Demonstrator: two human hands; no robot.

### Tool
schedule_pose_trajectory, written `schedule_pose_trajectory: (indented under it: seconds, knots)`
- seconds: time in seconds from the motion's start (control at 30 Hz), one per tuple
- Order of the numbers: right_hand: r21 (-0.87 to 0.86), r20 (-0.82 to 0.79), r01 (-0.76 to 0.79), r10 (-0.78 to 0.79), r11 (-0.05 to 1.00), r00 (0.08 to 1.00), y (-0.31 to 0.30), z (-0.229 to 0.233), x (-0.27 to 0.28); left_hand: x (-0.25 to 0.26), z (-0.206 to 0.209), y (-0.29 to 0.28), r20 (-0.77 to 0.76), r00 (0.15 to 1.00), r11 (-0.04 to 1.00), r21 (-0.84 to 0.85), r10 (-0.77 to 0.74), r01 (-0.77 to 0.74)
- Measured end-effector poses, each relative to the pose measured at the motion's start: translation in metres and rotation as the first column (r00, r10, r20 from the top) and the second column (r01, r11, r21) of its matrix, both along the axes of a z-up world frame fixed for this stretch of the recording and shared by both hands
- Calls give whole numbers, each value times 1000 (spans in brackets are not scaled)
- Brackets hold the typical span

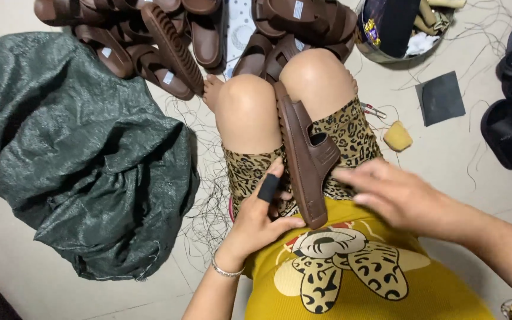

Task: Hand-stitching the outer edge of sandal soles using a needle and thread

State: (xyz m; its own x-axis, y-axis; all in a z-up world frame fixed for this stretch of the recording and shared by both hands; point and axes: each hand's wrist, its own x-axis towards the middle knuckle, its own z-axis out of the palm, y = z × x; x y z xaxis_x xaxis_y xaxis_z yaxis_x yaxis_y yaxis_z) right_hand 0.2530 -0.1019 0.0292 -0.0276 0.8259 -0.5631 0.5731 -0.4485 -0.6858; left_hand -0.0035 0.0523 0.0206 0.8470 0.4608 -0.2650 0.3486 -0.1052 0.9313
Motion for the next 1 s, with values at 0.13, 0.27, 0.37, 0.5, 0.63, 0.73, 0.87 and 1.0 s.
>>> schedule_pose_trajectory:
  seconds: [0.13,0.27,0.37,0.5,0.63,0.73,0.87,1.0]
  knots:
    - [283,102,-166,143,945,985,5,2,-16,6,-14,-1,28,998,987,152,-62,57]
    - [311,164,-236,193,920,967,12,5,-13,8,-17,1,-11,994,983,147,-110,110]
    - [311,204,-268,211,912,956,13,5,-12,9,-20,1,-14,993,980,160,-121,122]
    - [256,269,-380,312,889,911,13,5,-4,12,-30,-1,42,991,962,250,-126,111]
    - [36,325,-460,425,887,845,25,16,-5,16,-35,-3,17,990,953,275,-139,129]
    - [-163,300,-589,608,792,735,33,13,-6,17,-40,-5,20,992,948,296,-127,116]
    - [-236,282,-622,665,747,692,61,14,-18,21,-43,-5,82,996,951,308,-39,12]
    - [98,521,-501,384,860,762,48,-1,-36,19,-54,-15,160,987,921,380,24,-84]
